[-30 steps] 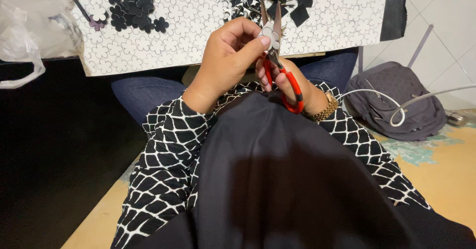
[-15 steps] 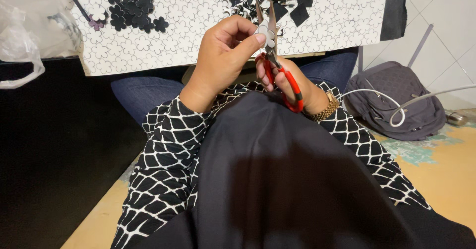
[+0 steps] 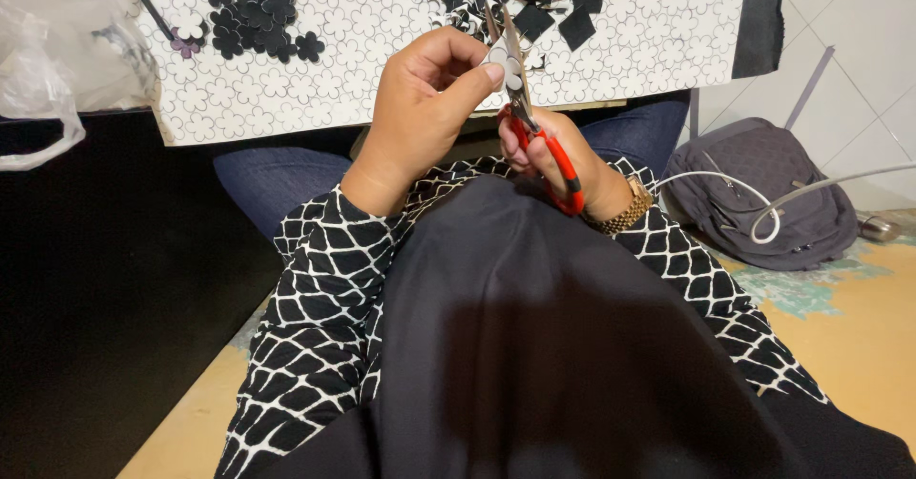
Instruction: The person sits on the floor and uses red-handled scissors to trim the edges of small white flower-shaped fabric pieces, rotating each piece to cut around its scalloped outline. Cut scraps accumulate on the patterned cutting board, and the person occasionally sweeps scraps aside with their hand before continuing to trim more pieces.
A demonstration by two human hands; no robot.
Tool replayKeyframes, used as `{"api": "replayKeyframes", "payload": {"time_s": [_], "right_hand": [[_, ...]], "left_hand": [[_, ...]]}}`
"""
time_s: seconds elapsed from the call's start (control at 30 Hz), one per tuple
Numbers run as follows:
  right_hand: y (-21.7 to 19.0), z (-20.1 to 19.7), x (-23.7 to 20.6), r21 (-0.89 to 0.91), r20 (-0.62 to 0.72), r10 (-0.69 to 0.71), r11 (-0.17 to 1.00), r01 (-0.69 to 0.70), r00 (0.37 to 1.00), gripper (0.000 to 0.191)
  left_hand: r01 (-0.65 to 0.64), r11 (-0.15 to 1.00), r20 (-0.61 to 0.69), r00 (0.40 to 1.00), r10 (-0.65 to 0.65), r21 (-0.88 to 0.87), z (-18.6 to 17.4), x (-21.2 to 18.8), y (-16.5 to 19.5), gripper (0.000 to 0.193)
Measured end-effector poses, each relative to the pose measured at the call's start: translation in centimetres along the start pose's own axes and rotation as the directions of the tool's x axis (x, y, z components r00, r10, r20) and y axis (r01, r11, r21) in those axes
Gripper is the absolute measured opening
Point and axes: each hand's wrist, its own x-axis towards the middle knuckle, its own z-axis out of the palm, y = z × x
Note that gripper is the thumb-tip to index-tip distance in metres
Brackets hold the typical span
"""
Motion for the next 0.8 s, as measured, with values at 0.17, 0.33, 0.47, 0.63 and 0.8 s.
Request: {"api": "replayKeyframes", "payload": {"time_s": [0.17,0.33,0.47,0.63,0.8], "right_hand": [[0.31,-0.14,-0.01,0.004,-0.007,0.011,1.000,-0.011,1.000,0.065],[0.25,-0.44,-0.11,-0.024,0.030,0.022,0.999,-0.021,0.999,0.065],[0.32,-0.45,-0.12,-0.034,0.016,0.037,0.999,-0.036,0.999,0.064],[0.60,-0.55,0.05,-0.075,0.014,-0.019,0.997,0.020,1.000,0.060],[0.81,-0.64,-0.06,-0.050,0.005,-0.007,0.999,0.007,1.000,0.058]], "left_hand": [[0.009,1.000,-0.004,1.000,-0.009,-0.015,-0.24,-0.02,0.17,0.005],[0.019,0.999,-0.012,1.000,-0.019,0.030,-0.51,-0.02,0.27,0.005],[-0.004,0.997,-0.017,1.000,0.005,0.077,-0.66,-0.08,0.21,0.005],[-0.012,0.996,-0.018,1.000,0.014,0.083,-0.87,-0.13,0.18,0.005],[0.004,1.000,-0.012,1.000,-0.004,0.019,-0.91,-0.02,0.22,0.005]]}}
